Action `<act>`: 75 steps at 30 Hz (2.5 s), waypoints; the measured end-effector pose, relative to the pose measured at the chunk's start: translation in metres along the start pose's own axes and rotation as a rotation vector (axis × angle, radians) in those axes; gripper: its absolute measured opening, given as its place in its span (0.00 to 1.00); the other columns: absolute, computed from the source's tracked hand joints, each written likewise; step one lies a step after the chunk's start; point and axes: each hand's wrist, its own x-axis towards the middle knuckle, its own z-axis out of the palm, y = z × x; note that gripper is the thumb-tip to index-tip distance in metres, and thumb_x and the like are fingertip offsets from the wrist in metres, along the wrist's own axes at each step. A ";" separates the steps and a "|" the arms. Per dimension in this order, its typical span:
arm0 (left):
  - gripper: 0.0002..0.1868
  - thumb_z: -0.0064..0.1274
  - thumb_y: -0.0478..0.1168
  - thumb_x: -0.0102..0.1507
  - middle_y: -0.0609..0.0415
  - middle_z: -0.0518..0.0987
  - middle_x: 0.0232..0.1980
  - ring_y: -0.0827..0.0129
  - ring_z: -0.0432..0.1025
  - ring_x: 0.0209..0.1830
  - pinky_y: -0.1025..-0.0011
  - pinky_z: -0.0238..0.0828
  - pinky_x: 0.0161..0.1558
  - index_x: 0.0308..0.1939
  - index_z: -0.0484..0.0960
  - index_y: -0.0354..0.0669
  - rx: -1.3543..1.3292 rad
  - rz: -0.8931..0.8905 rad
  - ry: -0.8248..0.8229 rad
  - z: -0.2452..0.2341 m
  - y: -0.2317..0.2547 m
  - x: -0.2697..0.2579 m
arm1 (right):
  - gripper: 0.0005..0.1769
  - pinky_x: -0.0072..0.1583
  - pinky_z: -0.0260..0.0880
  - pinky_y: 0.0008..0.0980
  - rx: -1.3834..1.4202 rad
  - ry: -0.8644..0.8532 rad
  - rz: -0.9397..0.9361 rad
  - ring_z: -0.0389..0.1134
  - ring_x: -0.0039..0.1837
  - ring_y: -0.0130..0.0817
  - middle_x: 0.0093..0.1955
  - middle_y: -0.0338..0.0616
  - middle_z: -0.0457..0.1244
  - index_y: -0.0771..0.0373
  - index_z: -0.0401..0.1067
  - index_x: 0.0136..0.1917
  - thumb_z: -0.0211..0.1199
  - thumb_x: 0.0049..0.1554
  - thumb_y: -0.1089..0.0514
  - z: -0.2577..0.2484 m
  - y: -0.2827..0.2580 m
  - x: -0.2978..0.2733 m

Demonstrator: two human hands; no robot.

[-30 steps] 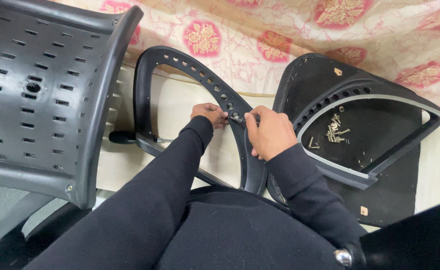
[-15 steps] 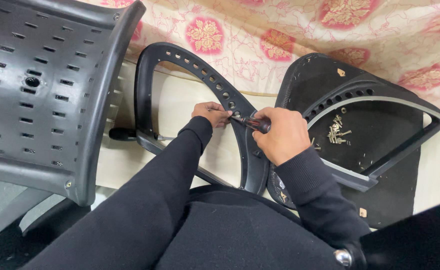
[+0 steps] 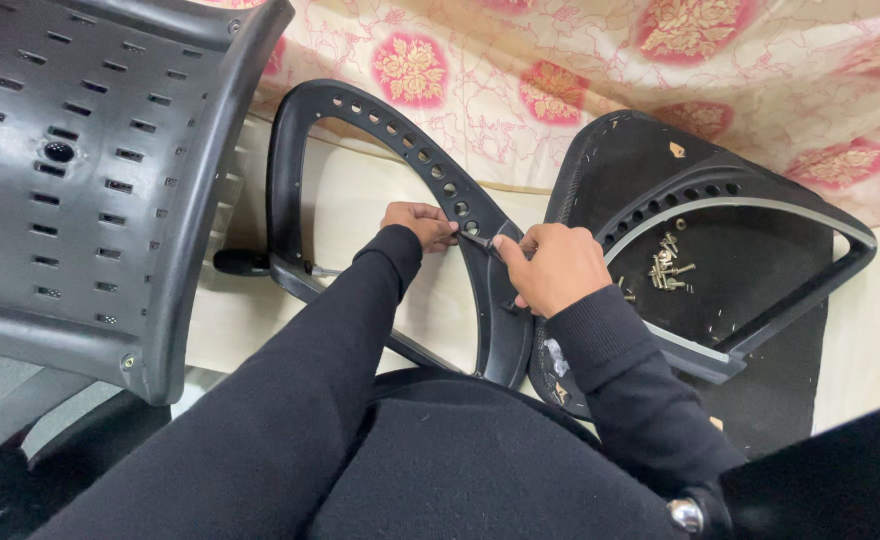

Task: The person assembles a black plastic chair by attaching a frame to the seat using a screwdriver and screws. They align the parts, insert screws, and tighten them sequentially.

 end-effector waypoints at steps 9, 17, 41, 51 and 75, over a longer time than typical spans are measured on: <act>0.03 0.66 0.30 0.56 0.50 0.86 0.32 0.70 0.83 0.29 0.76 0.80 0.32 0.34 0.87 0.37 -0.023 0.003 0.090 0.009 -0.004 0.003 | 0.21 0.51 0.69 0.46 -0.035 0.371 -0.630 0.71 0.51 0.53 0.45 0.53 0.69 0.65 0.76 0.50 0.74 0.41 0.64 -0.010 0.011 -0.014; 0.04 0.65 0.28 0.56 0.48 0.86 0.33 0.67 0.83 0.30 0.74 0.82 0.33 0.33 0.85 0.35 -0.120 -0.061 0.059 0.005 0.005 -0.004 | 0.15 0.52 0.67 0.52 -0.190 0.436 -0.546 0.71 0.47 0.57 0.40 0.55 0.70 0.65 0.78 0.47 0.71 0.46 0.59 -0.003 0.001 -0.004; 0.09 0.67 0.34 0.58 0.48 0.86 0.34 0.68 0.83 0.30 0.74 0.81 0.33 0.38 0.84 0.32 -0.106 -0.027 0.078 0.008 0.004 -0.003 | 0.13 0.50 0.70 0.53 -0.303 0.276 -0.542 0.70 0.48 0.59 0.46 0.58 0.65 0.68 0.70 0.50 0.65 0.54 0.59 -0.003 0.009 -0.009; 0.09 0.65 0.34 0.59 0.47 0.86 0.34 0.66 0.83 0.31 0.71 0.81 0.34 0.38 0.85 0.30 -0.157 -0.095 0.040 0.005 0.012 -0.003 | 0.22 0.50 0.74 0.51 -0.378 0.208 -0.358 0.72 0.43 0.60 0.36 0.63 0.68 0.70 0.75 0.42 0.58 0.60 0.46 0.006 0.001 0.001; 0.08 0.65 0.33 0.58 0.46 0.86 0.37 0.62 0.83 0.34 0.66 0.82 0.38 0.37 0.82 0.32 -0.223 -0.126 0.017 0.001 0.017 -0.008 | 0.17 0.56 0.71 0.50 -0.244 0.153 -0.406 0.71 0.48 0.63 0.38 0.69 0.67 0.73 0.77 0.40 0.65 0.52 0.52 0.000 -0.002 0.028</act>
